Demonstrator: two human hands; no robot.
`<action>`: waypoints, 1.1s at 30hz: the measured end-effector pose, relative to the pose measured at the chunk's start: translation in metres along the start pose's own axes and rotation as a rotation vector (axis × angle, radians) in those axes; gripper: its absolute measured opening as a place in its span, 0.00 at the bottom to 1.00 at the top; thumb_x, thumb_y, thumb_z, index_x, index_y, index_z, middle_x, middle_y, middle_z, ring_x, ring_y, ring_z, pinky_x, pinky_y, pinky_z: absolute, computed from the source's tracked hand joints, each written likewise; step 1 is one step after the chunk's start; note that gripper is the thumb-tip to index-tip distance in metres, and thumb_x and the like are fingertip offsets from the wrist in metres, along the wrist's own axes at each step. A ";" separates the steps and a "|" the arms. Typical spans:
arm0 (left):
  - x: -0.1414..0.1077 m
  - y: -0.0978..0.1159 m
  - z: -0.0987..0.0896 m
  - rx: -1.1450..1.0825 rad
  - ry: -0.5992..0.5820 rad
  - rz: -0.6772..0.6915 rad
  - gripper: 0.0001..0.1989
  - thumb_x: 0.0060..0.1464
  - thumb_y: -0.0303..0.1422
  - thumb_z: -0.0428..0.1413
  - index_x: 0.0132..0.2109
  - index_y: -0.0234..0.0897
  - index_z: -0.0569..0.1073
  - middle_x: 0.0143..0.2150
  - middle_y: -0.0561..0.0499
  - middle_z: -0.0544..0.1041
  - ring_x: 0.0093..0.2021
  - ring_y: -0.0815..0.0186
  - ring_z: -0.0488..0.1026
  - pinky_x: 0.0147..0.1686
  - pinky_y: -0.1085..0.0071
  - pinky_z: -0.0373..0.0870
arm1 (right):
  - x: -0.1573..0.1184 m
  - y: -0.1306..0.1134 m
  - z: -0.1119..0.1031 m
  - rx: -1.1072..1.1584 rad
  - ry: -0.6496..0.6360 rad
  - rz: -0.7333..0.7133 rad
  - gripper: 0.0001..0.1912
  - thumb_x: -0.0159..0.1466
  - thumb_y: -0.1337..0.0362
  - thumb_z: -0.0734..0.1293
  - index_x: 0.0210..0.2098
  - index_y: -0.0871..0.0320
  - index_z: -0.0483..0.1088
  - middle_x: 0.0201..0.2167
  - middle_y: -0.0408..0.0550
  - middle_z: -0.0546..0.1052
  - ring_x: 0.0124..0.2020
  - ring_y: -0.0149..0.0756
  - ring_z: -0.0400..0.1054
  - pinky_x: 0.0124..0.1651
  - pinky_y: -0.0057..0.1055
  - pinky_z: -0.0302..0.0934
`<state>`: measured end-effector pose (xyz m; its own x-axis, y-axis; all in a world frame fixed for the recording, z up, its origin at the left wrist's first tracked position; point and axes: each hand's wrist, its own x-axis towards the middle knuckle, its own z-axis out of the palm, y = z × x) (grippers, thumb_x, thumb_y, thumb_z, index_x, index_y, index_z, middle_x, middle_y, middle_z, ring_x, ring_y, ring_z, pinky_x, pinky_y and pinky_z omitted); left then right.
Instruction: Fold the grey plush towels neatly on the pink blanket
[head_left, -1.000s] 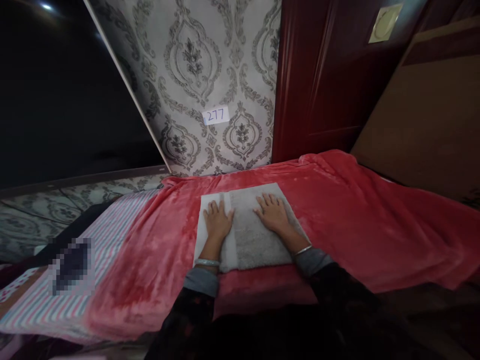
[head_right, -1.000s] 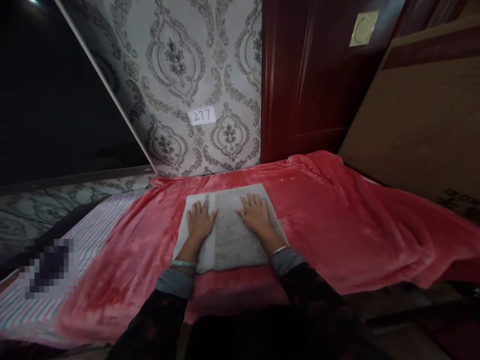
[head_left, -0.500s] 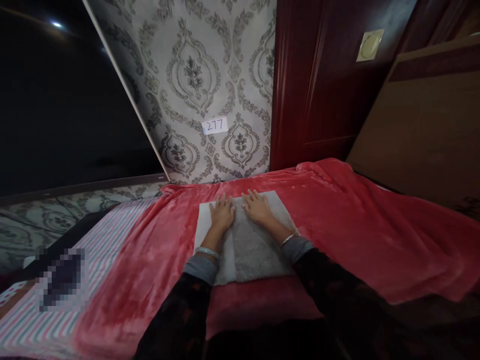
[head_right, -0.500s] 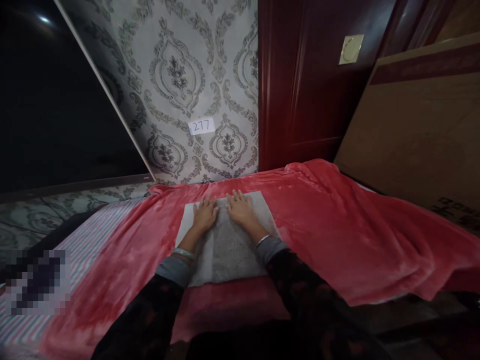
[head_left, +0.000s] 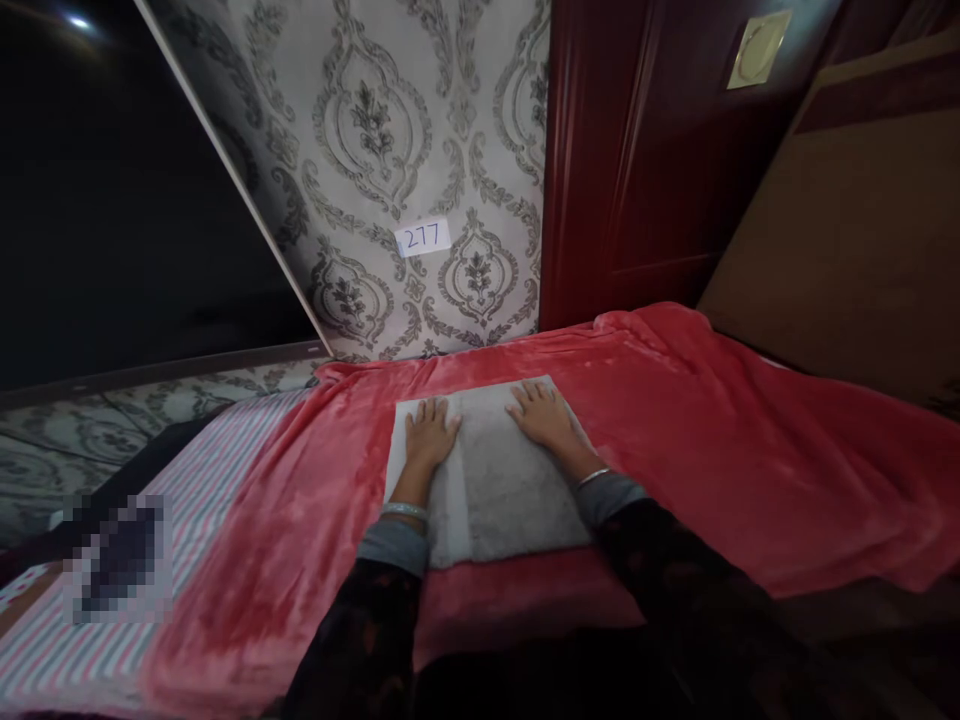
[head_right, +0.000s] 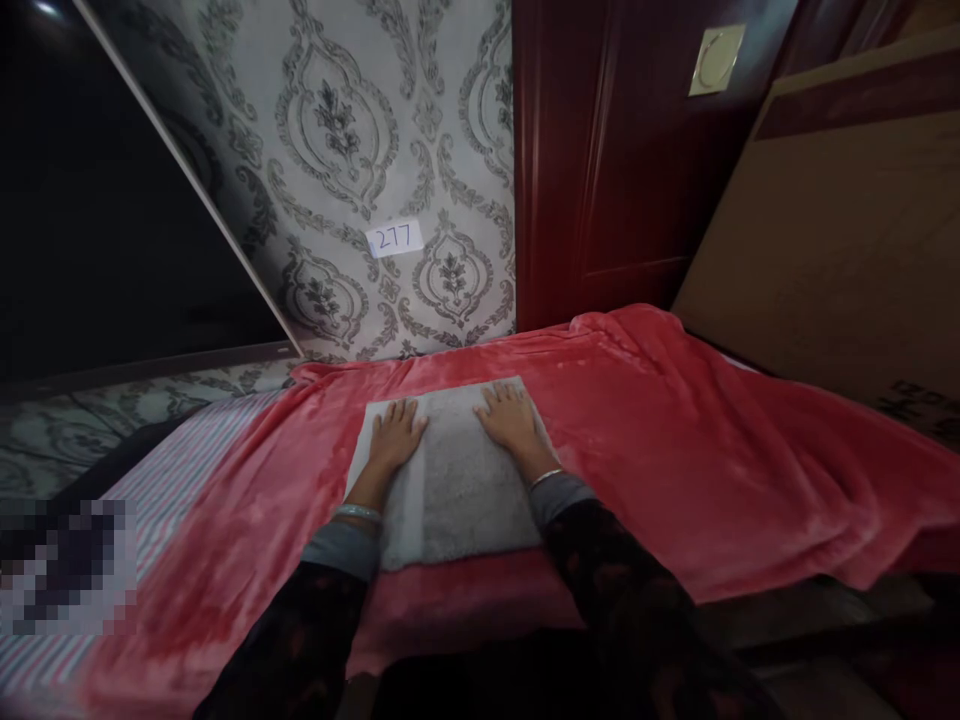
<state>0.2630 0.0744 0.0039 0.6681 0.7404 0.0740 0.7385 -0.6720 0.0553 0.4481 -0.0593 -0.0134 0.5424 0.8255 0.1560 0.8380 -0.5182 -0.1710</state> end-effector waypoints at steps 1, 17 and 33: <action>-0.003 -0.005 -0.001 0.010 0.002 -0.010 0.33 0.68 0.48 0.36 0.72 0.38 0.54 0.75 0.41 0.50 0.74 0.52 0.45 0.70 0.47 0.46 | -0.003 0.006 -0.001 -0.001 0.001 0.025 0.31 0.73 0.50 0.51 0.70 0.55 0.56 0.73 0.54 0.53 0.73 0.51 0.43 0.69 0.56 0.41; -0.100 -0.021 -0.016 0.028 -0.017 -0.037 0.32 0.67 0.44 0.41 0.72 0.32 0.55 0.75 0.39 0.48 0.75 0.48 0.41 0.69 0.40 0.43 | -0.092 0.001 -0.018 0.057 0.009 0.036 0.32 0.72 0.52 0.53 0.72 0.57 0.52 0.75 0.58 0.42 0.74 0.56 0.35 0.68 0.62 0.40; -0.169 -0.020 0.012 0.057 0.075 -0.018 0.32 0.67 0.44 0.42 0.71 0.30 0.56 0.74 0.36 0.51 0.74 0.48 0.48 0.67 0.44 0.52 | -0.162 0.026 0.007 -0.047 0.056 0.002 0.31 0.71 0.54 0.52 0.70 0.60 0.57 0.72 0.55 0.55 0.72 0.48 0.46 0.68 0.51 0.47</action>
<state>0.1367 -0.0371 -0.0213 0.6478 0.7472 0.1483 0.7555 -0.6551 0.0004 0.3816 -0.2055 -0.0500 0.5458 0.8112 0.2097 0.8378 -0.5312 -0.1258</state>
